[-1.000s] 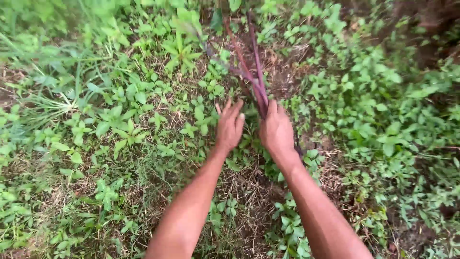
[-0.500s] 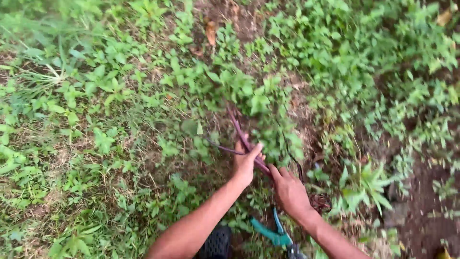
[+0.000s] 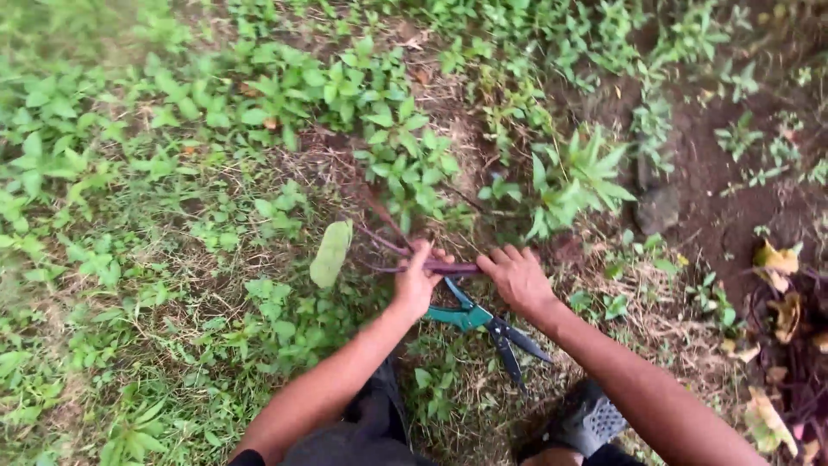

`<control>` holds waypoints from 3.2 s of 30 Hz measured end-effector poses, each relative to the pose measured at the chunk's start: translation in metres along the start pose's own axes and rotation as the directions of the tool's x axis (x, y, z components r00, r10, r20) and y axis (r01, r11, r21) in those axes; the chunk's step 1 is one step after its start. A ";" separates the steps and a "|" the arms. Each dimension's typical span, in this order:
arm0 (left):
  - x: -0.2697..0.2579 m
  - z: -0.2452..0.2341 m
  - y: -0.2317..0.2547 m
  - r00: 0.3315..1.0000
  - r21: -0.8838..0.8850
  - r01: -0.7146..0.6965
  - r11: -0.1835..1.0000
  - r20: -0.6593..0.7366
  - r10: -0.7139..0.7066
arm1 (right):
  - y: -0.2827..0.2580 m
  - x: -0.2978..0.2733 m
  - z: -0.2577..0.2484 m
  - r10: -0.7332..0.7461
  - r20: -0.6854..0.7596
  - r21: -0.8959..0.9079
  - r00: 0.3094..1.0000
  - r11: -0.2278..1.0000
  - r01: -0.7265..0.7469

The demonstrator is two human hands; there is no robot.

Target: The person uses garden shears to cut weeds and grass at ground level. They then pull up and gather long, purple-stemmed plants by hand, placing them into a pile on the ground.

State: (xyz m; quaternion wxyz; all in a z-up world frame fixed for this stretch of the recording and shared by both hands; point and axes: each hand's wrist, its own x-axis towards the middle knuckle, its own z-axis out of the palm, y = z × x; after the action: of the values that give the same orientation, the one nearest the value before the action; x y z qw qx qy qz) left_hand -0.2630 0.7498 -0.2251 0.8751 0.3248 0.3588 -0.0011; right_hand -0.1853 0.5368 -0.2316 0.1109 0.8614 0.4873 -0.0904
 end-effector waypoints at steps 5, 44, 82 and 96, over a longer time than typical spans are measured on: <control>-0.015 0.047 0.037 0.988 -0.262 0.088 0.961 -0.100 -0.118 | 0.000 0.015 0.014 0.662 -0.337 0.440 0.670 0.740 -0.510; 0.027 0.056 0.147 0.900 0.454 -0.408 -0.792 0.053 -0.433 | 0.043 0.021 -0.268 0.260 0.280 0.842 0.924 0.395 -0.367; -0.048 0.124 0.109 0.903 0.679 -0.123 0.724 0.379 -0.202 | 0.035 0.053 -0.200 0.597 0.378 0.677 0.707 -0.700 0.229; -0.043 0.281 0.040 0.625 0.298 -0.778 -0.553 0.453 -0.636 | 0.124 -0.120 -0.163 0.213 0.030 0.068 0.977 0.974 -0.215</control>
State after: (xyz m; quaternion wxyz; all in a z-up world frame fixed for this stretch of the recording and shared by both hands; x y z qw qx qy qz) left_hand -0.1094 0.6112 -0.0260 0.0747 0.8910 -0.3185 -0.3148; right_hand -0.1323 0.4218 -0.0305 0.0951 0.9111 0.3871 -0.1048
